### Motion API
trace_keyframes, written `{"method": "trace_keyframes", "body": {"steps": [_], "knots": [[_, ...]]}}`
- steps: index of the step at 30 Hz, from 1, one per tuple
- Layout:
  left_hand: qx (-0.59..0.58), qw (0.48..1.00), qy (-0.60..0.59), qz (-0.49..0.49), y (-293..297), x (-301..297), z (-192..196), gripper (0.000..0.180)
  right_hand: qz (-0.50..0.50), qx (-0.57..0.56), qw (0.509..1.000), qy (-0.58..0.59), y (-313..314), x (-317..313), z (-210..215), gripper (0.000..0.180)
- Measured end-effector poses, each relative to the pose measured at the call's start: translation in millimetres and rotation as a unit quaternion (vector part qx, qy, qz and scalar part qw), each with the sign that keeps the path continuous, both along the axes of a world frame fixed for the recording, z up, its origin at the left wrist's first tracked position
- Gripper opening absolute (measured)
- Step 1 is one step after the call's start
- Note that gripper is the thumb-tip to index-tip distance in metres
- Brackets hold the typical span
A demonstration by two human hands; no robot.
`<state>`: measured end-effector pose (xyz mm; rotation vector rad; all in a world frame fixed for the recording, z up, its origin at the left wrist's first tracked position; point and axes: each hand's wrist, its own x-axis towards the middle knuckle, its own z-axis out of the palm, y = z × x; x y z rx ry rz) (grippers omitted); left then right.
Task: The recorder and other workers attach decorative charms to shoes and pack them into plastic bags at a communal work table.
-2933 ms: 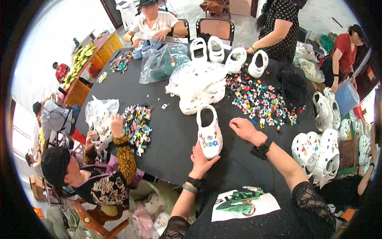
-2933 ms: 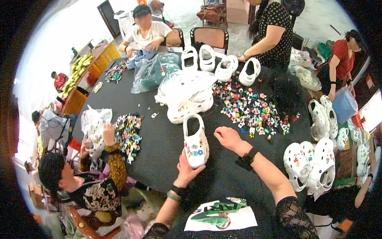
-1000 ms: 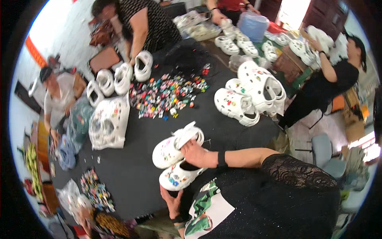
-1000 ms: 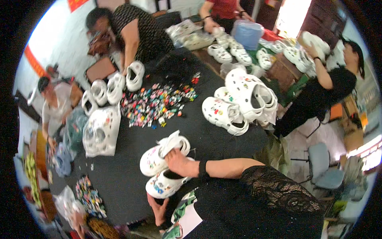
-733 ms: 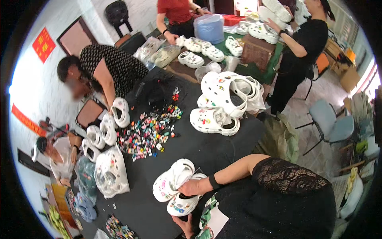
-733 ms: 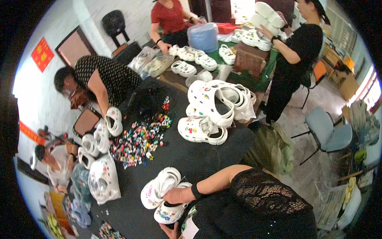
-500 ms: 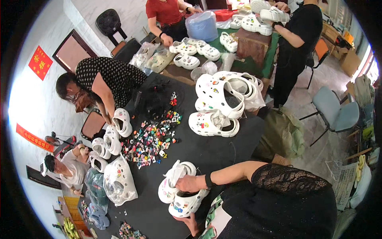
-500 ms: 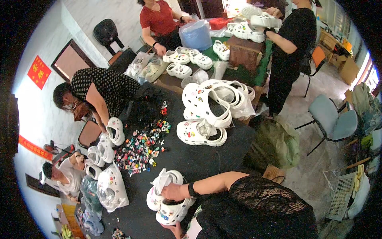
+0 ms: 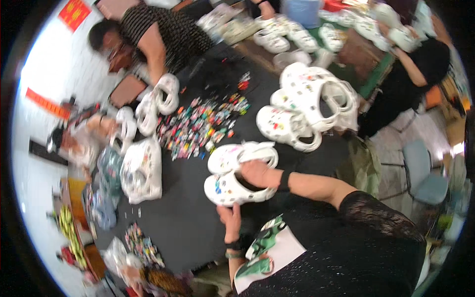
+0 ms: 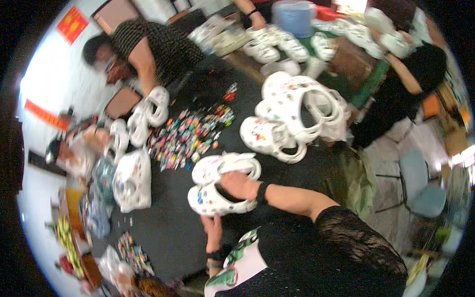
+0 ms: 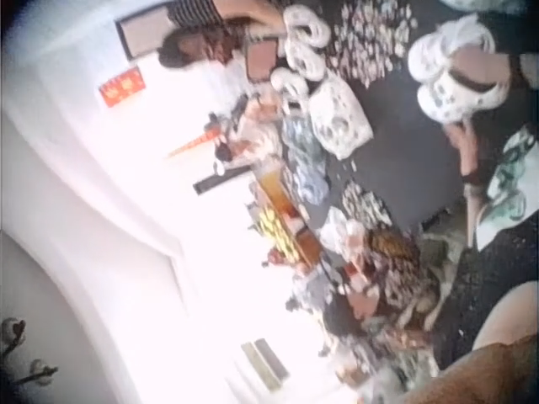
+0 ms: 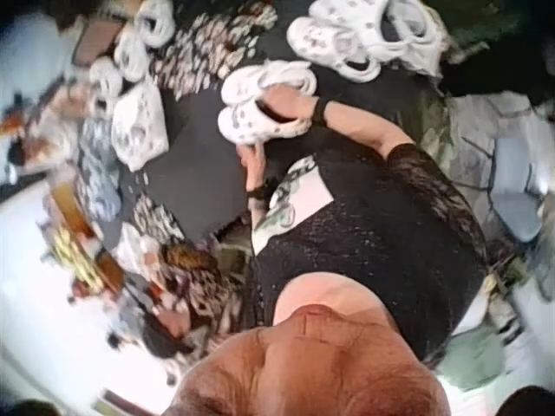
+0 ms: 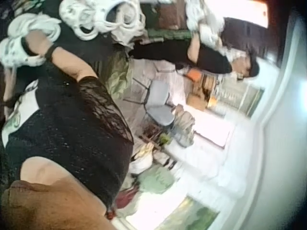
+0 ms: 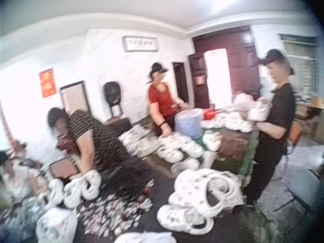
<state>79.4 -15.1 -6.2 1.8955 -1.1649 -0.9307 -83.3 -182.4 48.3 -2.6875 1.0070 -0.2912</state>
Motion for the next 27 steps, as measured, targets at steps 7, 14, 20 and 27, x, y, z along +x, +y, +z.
{"method": "trace_keyframes", "body": {"steps": [7, 14, 20, 27], "knots": [[-0.191, 0.962, 0.135, 0.140, -14, 9, 33, 0.106, 0.018, 0.178, 0.984, -0.024, 43, 16, 28, 0.025], [-0.165, 0.950, -0.212, 0.159, 7, 26, 79, 0.048, 0.185, 0.283, 0.940, -0.047, 66, -6, 114, 0.024], [-0.046, 0.970, -0.237, 0.023, 3, -29, 90, 0.037, -0.023, 0.088, 0.978, -0.190, -12, -1, 52, 0.037], [-0.048, 0.961, -0.271, 0.006, -15, -59, 68, 0.066, -0.081, 0.408, 0.907, -0.063, 7, -1, -23, 0.076]]}}
